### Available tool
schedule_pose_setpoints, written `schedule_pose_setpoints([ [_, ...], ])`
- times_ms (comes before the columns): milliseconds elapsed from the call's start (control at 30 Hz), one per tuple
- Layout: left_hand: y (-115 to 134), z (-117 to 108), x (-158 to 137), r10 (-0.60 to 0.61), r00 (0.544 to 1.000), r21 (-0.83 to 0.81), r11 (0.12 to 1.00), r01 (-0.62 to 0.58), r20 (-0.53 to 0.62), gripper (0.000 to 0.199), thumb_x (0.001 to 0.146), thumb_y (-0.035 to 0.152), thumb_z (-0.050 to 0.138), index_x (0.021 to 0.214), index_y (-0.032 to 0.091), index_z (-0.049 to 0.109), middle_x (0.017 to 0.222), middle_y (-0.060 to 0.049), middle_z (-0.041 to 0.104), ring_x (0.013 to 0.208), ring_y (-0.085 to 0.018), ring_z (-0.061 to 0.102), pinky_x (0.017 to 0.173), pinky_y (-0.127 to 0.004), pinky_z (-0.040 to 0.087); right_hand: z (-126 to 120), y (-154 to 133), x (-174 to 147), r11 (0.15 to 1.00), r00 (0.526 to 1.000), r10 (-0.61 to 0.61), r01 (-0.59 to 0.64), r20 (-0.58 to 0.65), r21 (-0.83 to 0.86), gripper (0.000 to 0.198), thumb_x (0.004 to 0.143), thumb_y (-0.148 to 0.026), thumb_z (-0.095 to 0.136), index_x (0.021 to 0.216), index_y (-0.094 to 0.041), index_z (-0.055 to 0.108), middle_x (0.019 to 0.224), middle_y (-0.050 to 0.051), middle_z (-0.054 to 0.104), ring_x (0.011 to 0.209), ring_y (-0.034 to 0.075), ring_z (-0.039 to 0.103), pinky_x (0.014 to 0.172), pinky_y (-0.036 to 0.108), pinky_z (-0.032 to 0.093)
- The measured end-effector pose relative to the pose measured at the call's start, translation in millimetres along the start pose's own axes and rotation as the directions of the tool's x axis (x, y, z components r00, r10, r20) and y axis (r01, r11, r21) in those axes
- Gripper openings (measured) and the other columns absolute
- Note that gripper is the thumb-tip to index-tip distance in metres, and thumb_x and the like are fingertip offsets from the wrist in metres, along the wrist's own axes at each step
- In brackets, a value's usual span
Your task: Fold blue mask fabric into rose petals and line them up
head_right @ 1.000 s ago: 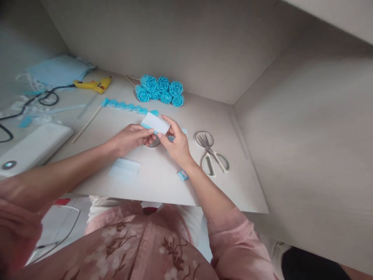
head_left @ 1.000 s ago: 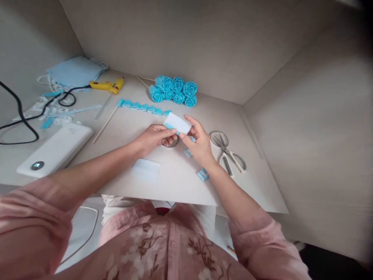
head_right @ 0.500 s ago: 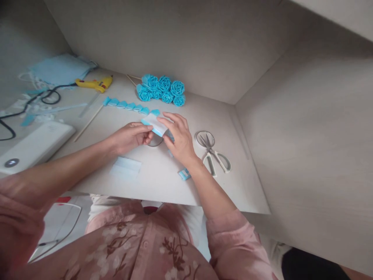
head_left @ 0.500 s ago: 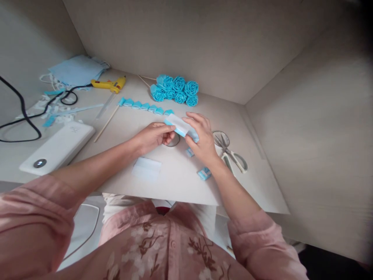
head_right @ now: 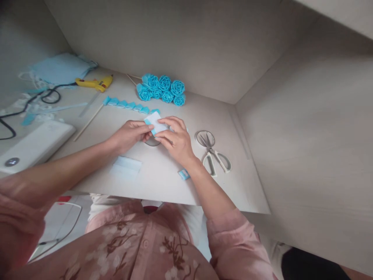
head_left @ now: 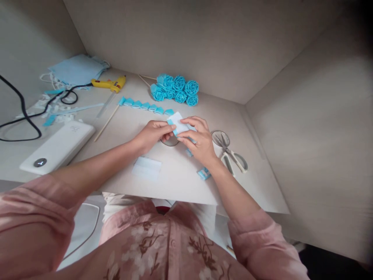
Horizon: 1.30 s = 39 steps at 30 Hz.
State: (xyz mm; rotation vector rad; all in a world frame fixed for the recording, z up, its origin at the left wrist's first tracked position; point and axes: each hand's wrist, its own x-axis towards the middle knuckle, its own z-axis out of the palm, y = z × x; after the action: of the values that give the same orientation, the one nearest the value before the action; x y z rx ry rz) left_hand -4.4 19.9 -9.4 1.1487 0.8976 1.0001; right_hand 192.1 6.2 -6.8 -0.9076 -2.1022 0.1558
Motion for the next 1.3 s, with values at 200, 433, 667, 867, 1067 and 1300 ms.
schedule_pose_setpoints([
  [200, -2, 0, 1, 0.094, 0.994, 0.109, 0.990, -0.088, -0.057, 0.037, 0.070, 0.049, 0.077, 0.061, 0.014, 0.065, 0.059, -0.001, 0.059, 0.057, -0.011, 0.051, 0.057, -0.025, 0.038, 2, -3, 0, 0.994, 0.996, 0.081, -0.078, -0.044, 0.082, 0.011, 0.088, -0.035, 0.068, 0.081, -0.028, 0.072, 0.118, 0.004, 0.066, 0.117, 0.025, 0.055, 0.100, 0.046, 0.046],
  [433, -1, 0, -1, 0.132, 0.989, 0.133, 0.984, -0.122, -0.069, 0.036, 0.071, 0.046, 0.077, 0.059, 0.015, 0.065, 0.057, -0.001, 0.059, 0.056, -0.011, 0.051, 0.058, -0.025, 0.039, 3, -3, 0, 0.996, 0.997, 0.059, -0.057, -0.042, 0.065, 0.009, 0.087, -0.031, 0.068, 0.080, -0.026, 0.069, 0.113, 0.005, 0.068, 0.113, 0.023, 0.058, 0.100, 0.045, 0.046],
  [667, 4, 1, -3, 0.131, 0.989, 0.121, 0.985, -0.122, -0.069, 0.035, 0.070, 0.045, 0.079, 0.061, 0.014, 0.065, 0.060, -0.002, 0.062, 0.057, -0.011, 0.053, 0.060, -0.025, 0.041, 3, -5, 0, 0.994, 0.997, 0.067, -0.064, -0.038, 0.086, 0.011, 0.089, -0.032, 0.067, 0.081, -0.025, 0.068, 0.112, 0.004, 0.069, 0.112, 0.022, 0.059, 0.101, 0.043, 0.044],
  [867, 9, -9, 6, 0.174, 0.977, -0.029, 0.983, -0.179, -0.126, 0.026, 0.076, 0.033, 0.075, 0.063, 0.013, 0.063, 0.063, -0.003, 0.065, 0.057, -0.011, 0.058, 0.056, -0.024, 0.043, -2, -1, 0, 0.983, 0.983, 0.143, -0.127, -0.114, 0.131, 0.018, 0.096, -0.036, 0.056, 0.098, -0.025, 0.070, 0.113, 0.006, 0.070, 0.110, 0.021, 0.062, 0.100, 0.040, 0.045],
  [1067, 12, -31, 23, 0.164, 0.974, -0.001, 0.986, -0.166, -0.156, 0.025, 0.084, 0.027, 0.068, 0.063, 0.014, 0.059, 0.059, -0.002, 0.063, 0.050, -0.009, 0.056, 0.050, -0.021, 0.040, 6, -3, -3, 0.997, 0.958, 0.055, -0.036, 0.282, -0.072, 0.022, 0.092, -0.039, 0.063, 0.105, -0.022, 0.072, 0.110, 0.007, 0.073, 0.107, 0.024, 0.061, 0.096, 0.042, 0.039],
  [1300, 16, -53, 31, 0.060, 0.997, 0.016, 0.998, -0.059, -0.057, 0.035, 0.077, 0.043, 0.072, 0.061, 0.015, 0.058, 0.054, -0.002, 0.060, 0.043, -0.009, 0.052, 0.039, -0.020, 0.032, 0, 1, 0, 0.975, 0.941, 0.210, -0.222, 0.265, 0.015, 0.011, 0.090, -0.028, 0.064, 0.083, -0.020, 0.066, 0.084, 0.002, 0.072, 0.085, 0.019, 0.061, 0.095, 0.040, 0.037],
])
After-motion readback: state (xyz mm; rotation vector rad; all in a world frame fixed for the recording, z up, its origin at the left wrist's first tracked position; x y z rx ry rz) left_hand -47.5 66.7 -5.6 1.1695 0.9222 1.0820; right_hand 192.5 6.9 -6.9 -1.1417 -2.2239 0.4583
